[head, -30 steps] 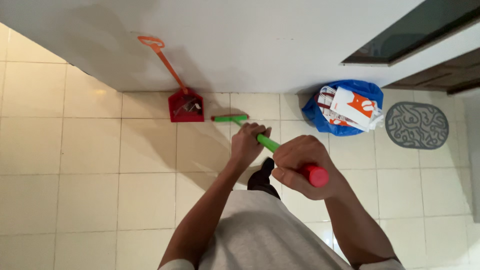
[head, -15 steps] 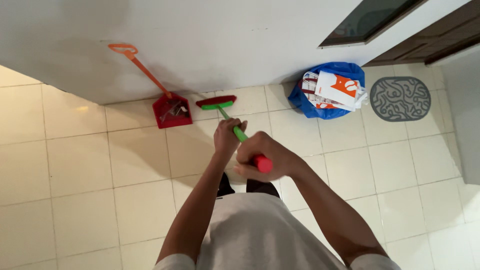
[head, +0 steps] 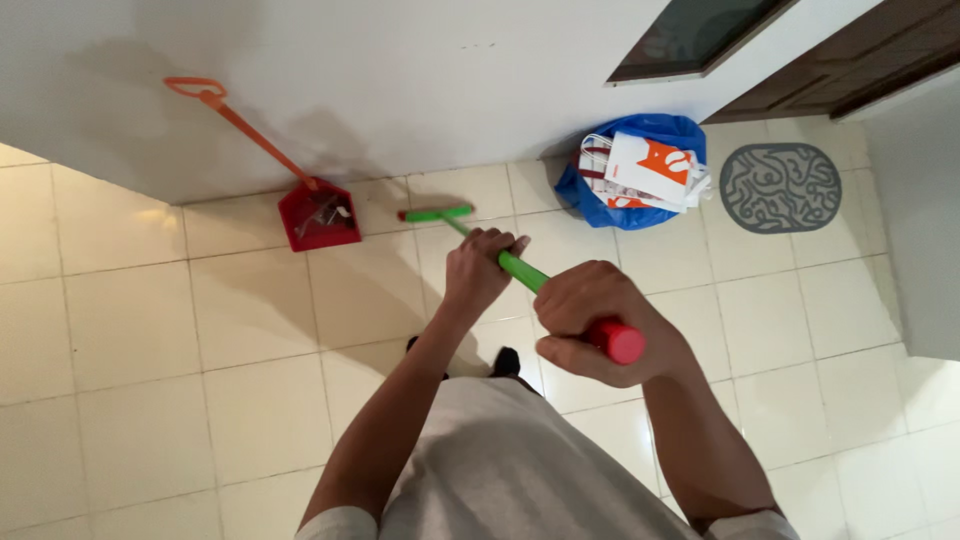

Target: The person sweeps the tiled floor using a broom, pushing debris along the wall and towards a red dustpan.

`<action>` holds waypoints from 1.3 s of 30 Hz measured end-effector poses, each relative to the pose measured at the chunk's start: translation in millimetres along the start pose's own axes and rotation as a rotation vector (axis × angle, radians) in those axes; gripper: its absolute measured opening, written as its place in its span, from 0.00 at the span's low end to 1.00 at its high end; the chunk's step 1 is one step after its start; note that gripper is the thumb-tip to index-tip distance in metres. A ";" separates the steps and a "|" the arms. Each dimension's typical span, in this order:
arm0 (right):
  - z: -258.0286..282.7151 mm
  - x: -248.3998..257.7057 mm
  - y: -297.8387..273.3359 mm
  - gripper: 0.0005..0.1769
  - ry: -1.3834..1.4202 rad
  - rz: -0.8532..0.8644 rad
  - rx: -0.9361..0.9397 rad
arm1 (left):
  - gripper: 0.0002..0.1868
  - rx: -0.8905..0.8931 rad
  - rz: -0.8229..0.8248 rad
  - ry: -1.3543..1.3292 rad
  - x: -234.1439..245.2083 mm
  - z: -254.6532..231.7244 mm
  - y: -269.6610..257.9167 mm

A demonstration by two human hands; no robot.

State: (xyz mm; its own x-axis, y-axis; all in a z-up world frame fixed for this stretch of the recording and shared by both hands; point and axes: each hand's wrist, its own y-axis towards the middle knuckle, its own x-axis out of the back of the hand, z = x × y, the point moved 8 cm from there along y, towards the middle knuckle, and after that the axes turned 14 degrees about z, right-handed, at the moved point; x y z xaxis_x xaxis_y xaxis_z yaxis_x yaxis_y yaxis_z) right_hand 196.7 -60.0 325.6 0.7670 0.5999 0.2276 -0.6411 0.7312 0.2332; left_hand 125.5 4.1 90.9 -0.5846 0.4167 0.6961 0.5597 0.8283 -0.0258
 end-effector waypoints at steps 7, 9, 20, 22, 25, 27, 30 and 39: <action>-72.7 15.4 -18.8 0.19 -0.187 0.025 -0.098 | 0.17 0.337 0.132 -0.388 -68.2 64.5 55.9; -94.5 16.8 -29.5 0.17 -0.127 -0.001 -0.162 | 0.19 0.313 0.179 -0.334 -87.0 69.4 58.3; -57.7 40.3 -106.0 0.20 -0.064 0.049 -0.161 | 0.26 0.281 0.228 -0.078 -117.3 -24.8 15.9; -38.1 47.0 -118.2 0.20 -0.083 0.049 -0.133 | 0.23 0.238 0.209 -0.121 -119.0 -46.7 12.5; -12.8 55.6 -137.2 0.16 -0.028 -0.062 -0.100 | 0.23 0.150 0.148 -0.102 -116.9 -75.3 10.9; -0.4 57.0 -144.5 0.16 -0.001 -0.066 -0.018 | 0.24 0.139 0.154 -0.090 -120.1 -80.0 19.0; -9.5 57.4 -146.8 0.16 -0.115 -0.066 -0.034 | 0.23 0.114 0.151 -0.091 -133.5 -71.3 40.1; -95.4 54.2 -152.2 0.15 -0.134 -0.101 -0.262 | 0.25 0.191 0.293 -0.172 -203.6 -5.5 81.4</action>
State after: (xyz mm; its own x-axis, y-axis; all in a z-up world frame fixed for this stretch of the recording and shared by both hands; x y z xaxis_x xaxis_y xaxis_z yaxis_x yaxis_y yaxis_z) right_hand 338.4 -107.7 212.2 0.8047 0.4849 0.3425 -0.5200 0.8540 0.0127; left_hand 293.3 -15.3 -49.0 -0.5152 0.6890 0.5097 0.6073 0.7131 -0.3502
